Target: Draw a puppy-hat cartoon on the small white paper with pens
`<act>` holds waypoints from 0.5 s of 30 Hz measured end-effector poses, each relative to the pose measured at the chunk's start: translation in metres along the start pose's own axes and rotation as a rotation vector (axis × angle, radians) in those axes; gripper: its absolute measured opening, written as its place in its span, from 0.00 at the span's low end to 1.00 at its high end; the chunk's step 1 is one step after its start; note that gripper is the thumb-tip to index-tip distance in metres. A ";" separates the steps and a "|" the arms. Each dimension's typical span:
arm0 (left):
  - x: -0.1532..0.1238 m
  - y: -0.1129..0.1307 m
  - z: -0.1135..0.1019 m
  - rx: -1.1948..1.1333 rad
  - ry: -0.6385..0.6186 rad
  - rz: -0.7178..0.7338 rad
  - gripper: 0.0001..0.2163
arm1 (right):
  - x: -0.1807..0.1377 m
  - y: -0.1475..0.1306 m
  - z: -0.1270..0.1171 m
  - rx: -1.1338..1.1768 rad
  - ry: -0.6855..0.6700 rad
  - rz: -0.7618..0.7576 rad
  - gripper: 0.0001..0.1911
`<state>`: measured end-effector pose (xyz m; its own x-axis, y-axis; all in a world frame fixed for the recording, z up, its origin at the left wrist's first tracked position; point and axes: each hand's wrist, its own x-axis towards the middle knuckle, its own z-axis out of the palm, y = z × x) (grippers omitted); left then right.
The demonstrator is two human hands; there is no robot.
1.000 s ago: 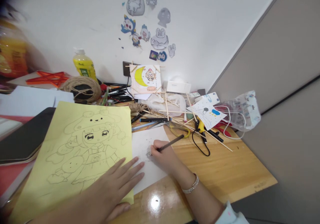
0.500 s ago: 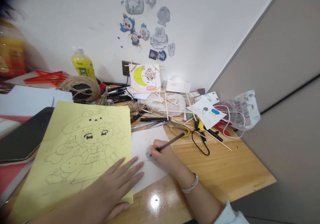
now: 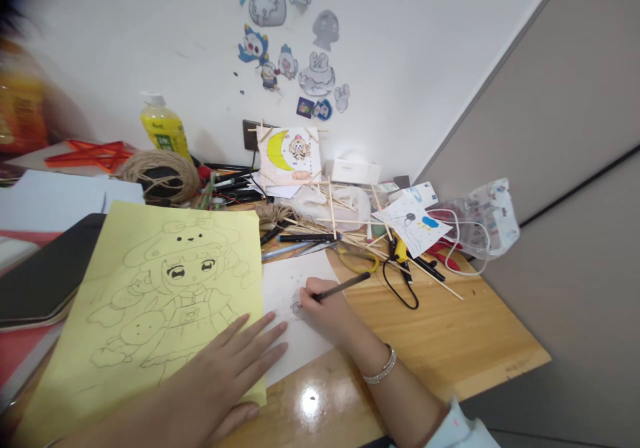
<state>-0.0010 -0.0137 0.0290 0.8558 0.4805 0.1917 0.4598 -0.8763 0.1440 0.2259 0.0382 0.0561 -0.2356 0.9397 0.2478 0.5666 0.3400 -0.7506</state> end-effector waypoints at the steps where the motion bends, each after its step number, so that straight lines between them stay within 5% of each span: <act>1: 0.000 0.000 0.001 -0.002 0.003 -0.002 0.31 | 0.000 0.000 0.000 0.004 -0.002 0.003 0.17; 15: 0.002 0.002 -0.009 -0.019 -0.022 0.003 0.28 | -0.002 0.001 0.000 0.080 0.002 0.053 0.16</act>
<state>-0.0008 -0.0141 0.0379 0.8622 0.4770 0.1705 0.4529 -0.8767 0.1623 0.2271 0.0364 0.0553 -0.2053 0.9565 0.2073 0.5135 0.2856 -0.8091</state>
